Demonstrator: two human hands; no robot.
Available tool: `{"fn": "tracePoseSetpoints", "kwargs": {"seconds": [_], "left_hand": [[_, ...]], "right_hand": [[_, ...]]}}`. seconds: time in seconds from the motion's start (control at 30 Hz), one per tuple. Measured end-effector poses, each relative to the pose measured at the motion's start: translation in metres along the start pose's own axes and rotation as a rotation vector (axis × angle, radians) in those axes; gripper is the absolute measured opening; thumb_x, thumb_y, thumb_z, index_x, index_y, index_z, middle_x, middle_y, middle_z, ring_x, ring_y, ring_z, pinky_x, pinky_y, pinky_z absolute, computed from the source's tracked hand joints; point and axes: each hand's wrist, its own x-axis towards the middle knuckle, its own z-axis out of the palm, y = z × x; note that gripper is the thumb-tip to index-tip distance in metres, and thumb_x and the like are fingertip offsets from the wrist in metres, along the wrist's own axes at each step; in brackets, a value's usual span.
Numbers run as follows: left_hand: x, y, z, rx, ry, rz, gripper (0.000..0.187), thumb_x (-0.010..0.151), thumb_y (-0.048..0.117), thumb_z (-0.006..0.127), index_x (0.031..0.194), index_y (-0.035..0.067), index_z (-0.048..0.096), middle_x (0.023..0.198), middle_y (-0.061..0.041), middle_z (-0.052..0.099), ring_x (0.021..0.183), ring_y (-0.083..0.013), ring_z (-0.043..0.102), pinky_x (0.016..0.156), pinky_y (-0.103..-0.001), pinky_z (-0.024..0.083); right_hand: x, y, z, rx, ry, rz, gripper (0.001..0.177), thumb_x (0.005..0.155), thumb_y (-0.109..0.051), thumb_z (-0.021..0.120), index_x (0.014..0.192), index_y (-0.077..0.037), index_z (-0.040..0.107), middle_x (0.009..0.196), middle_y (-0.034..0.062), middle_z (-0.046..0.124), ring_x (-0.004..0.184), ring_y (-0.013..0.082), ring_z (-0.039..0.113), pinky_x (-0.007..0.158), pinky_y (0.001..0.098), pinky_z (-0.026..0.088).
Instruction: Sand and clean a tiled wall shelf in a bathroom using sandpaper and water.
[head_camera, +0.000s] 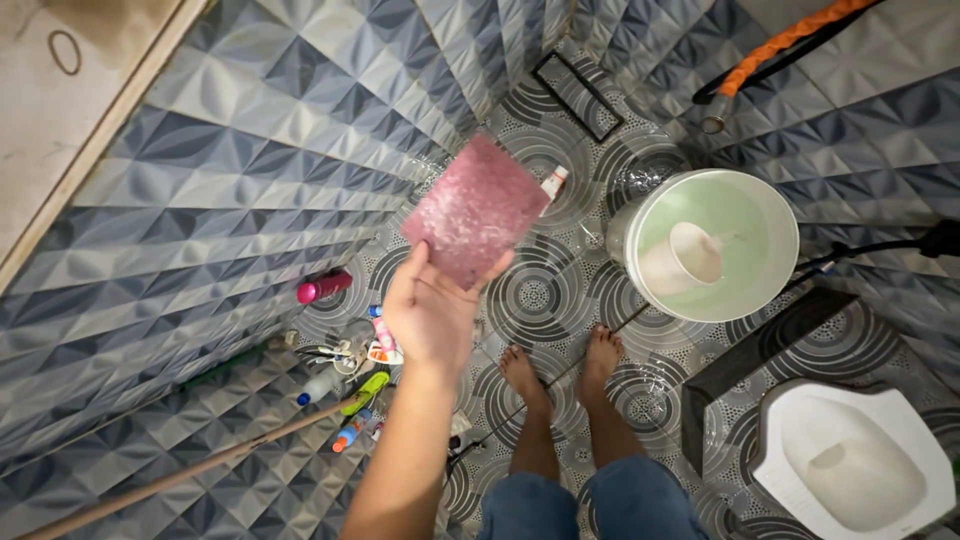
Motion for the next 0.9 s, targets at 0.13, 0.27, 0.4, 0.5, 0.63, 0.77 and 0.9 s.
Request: {"fn": "tracePoseSetpoints", "kwargs": {"seconds": [0.13, 0.27, 0.4, 0.5, 0.63, 0.77, 0.9], "left_hand": [[0.006, -0.002, 0.001, -0.008, 0.016, 0.001, 0.052, 0.103, 0.027, 0.043, 0.143, -0.005, 0.049, 0.14, -0.019, 0.063, 0.129, -0.0373, 0.062, 0.11, -0.064, 0.049], [0.014, -0.005, 0.009, -0.002, -0.025, 0.012, 0.05, 0.104, 0.026, 0.042, 0.142, -0.006, 0.05, 0.139, -0.02, 0.063, 0.128, -0.0382, 0.063, 0.108, -0.065, 0.049], [0.02, 0.001, 0.016, -0.002, -0.058, 0.025, 0.05, 0.105, 0.025, 0.041, 0.143, -0.006, 0.049, 0.138, -0.02, 0.064, 0.127, -0.0374, 0.063, 0.108, -0.064, 0.05], [0.023, 0.01, 0.027, 0.012, -0.118, 0.026, 0.05, 0.106, 0.026, 0.042, 0.144, -0.005, 0.05, 0.138, -0.019, 0.064, 0.127, -0.0357, 0.064, 0.109, -0.062, 0.052], [0.018, 0.026, 0.027, 0.139, -0.191, 0.012, 0.045, 0.109, 0.023, 0.046, 0.139, -0.01, 0.052, 0.134, -0.022, 0.065, 0.122, -0.0355, 0.066, 0.107, -0.058, 0.056], [0.003, 0.046, 0.011, 0.213, -0.156, -0.067, 0.043, 0.11, 0.02, 0.047, 0.139, -0.011, 0.052, 0.132, -0.02, 0.064, 0.118, -0.0311, 0.066, 0.105, -0.051, 0.056], [-0.011, 0.077, -0.006, 0.151, -0.131, -0.002, 0.041, 0.109, 0.02, 0.047, 0.137, -0.01, 0.054, 0.131, -0.019, 0.065, 0.117, -0.0296, 0.068, 0.106, -0.048, 0.056]], "right_hand": [[-0.015, 0.007, 0.007, 0.056, -0.041, 0.08, 0.028, 0.109, -0.008, 0.058, 0.136, -0.004, 0.053, 0.108, 0.005, 0.063, 0.091, 0.0138, 0.063, 0.083, 0.0296, 0.057], [-0.024, 0.001, 0.031, 0.127, -0.088, 0.143, 0.033, 0.105, -0.008, 0.061, 0.137, -0.005, 0.053, 0.108, 0.0052, 0.064, 0.091, 0.0145, 0.064, 0.082, 0.0302, 0.058], [-0.024, -0.008, 0.076, 0.199, -0.17, 0.191, 0.039, 0.101, -0.007, 0.064, 0.138, -0.006, 0.054, 0.108, 0.0055, 0.064, 0.091, 0.0151, 0.065, 0.081, 0.0308, 0.059], [-0.016, -0.019, 0.11, 0.234, -0.245, 0.207, 0.043, 0.098, -0.007, 0.066, 0.139, -0.006, 0.054, 0.109, 0.0057, 0.065, 0.091, 0.0156, 0.066, 0.08, 0.0312, 0.059], [-0.018, -0.042, 0.174, 0.308, -0.358, 0.243, 0.048, 0.094, -0.006, 0.069, 0.14, -0.007, 0.054, 0.109, 0.006, 0.066, 0.091, 0.0163, 0.067, 0.079, 0.0318, 0.06], [-0.032, -0.056, 0.244, 0.239, -0.394, 0.197, 0.061, 0.081, -0.004, 0.08, 0.133, -0.004, 0.048, 0.118, 0.0086, 0.067, 0.106, 0.0168, 0.069, 0.091, 0.0327, 0.059], [-0.037, -0.078, 0.282, 0.019, -0.387, -0.22, 0.063, 0.084, -0.013, 0.084, 0.131, 0.003, 0.046, 0.124, 0.0177, 0.059, 0.114, 0.025, 0.066, 0.099, 0.0402, 0.053]]}}
